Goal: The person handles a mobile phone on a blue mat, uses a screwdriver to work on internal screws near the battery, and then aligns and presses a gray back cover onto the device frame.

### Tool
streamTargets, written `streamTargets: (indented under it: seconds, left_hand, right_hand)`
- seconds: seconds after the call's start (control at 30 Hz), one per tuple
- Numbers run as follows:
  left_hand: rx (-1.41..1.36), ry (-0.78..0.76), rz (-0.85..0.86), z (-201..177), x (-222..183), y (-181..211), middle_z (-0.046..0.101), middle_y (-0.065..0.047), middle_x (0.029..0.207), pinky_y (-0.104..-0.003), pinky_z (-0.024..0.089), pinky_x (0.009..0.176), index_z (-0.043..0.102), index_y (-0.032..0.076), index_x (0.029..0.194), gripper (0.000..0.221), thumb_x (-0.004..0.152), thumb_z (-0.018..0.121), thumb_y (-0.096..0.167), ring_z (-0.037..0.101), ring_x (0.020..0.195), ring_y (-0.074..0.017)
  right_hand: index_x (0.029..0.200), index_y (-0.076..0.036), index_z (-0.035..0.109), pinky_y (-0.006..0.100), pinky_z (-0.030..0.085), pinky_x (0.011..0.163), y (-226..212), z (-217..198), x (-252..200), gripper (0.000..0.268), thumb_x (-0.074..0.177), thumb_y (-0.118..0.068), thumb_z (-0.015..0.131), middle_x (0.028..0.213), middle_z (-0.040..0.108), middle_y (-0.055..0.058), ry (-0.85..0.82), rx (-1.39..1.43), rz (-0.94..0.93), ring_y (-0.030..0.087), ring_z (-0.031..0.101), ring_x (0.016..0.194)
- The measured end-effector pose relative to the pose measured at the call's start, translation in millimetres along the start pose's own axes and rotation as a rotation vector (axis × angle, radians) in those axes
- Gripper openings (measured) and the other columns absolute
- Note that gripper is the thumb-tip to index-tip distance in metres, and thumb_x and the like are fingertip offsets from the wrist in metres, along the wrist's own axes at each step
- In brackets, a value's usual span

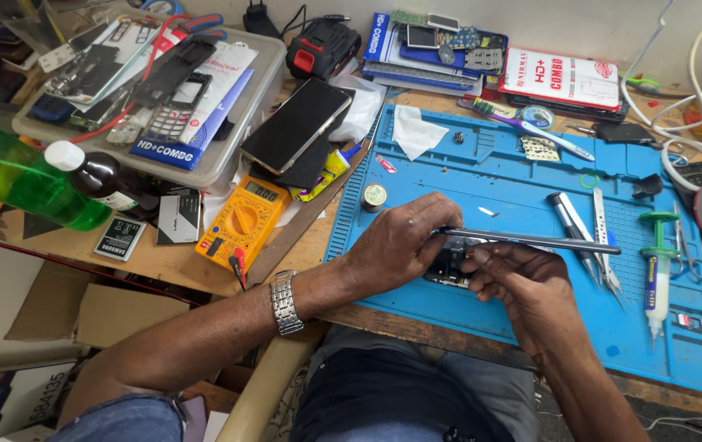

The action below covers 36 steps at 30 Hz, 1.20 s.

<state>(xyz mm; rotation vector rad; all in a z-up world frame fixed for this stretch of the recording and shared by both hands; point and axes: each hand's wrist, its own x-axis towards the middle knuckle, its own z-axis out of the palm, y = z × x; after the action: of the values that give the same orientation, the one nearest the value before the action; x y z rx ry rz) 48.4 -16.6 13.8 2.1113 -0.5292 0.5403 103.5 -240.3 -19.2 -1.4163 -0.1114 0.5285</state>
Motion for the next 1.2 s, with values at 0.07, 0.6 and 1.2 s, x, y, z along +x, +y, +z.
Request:
streamTargets:
  seconds: [0.07, 0.6, 1.2]
  left_hand:
    - [-0.005, -0.03, -0.012, 0, -1, -1, 0.066, -0.011, 0.106, -0.041, 0.058, 0.079, 0.056, 0.003, 0.112, 0.026, 0.089, 0.066, -0.006, 0.071, 0.096, -0.0326]
    - [-0.004, -0.124, 0.045, -4, -7, -19, 0.068, -0.006, 0.109, -0.041, 0.054, 0.098, 0.059, 0.006, 0.111, 0.034, 0.082, 0.072, -0.006, 0.065, 0.111, -0.0281]
    - [0.34, -0.247, 0.043, -10, -61, 14, 0.055, -0.009, 0.115, -0.041, 0.043, 0.084, 0.069, 0.016, 0.132, 0.038, 0.095, 0.068, 0.018, 0.054, 0.104, -0.0254]
  right_hand:
    - [0.101, 0.002, 0.076, 0.028, 0.05, 0.057, 0, 2, -3, 0.014, 0.091, -0.007, 0.076, 0.082, 0.075, 0.014, 0.033, -0.208, -0.133, 0.015, 0.064, 0.065]
    - [0.098, -0.005, 0.081, 0.034, 0.052, 0.064, 2, 18, -25, 0.018, 0.087, -0.02, 0.082, 0.082, 0.078, 0.009, 0.167, -0.968, -0.331, 0.017, 0.068, 0.068]
    - [0.098, -0.007, 0.082, 0.036, 0.045, 0.078, 15, 11, -29, 0.019, 0.086, -0.022, 0.084, 0.083, 0.067, 0.007, 0.179, -1.045, -0.49, 0.019, 0.056, 0.088]
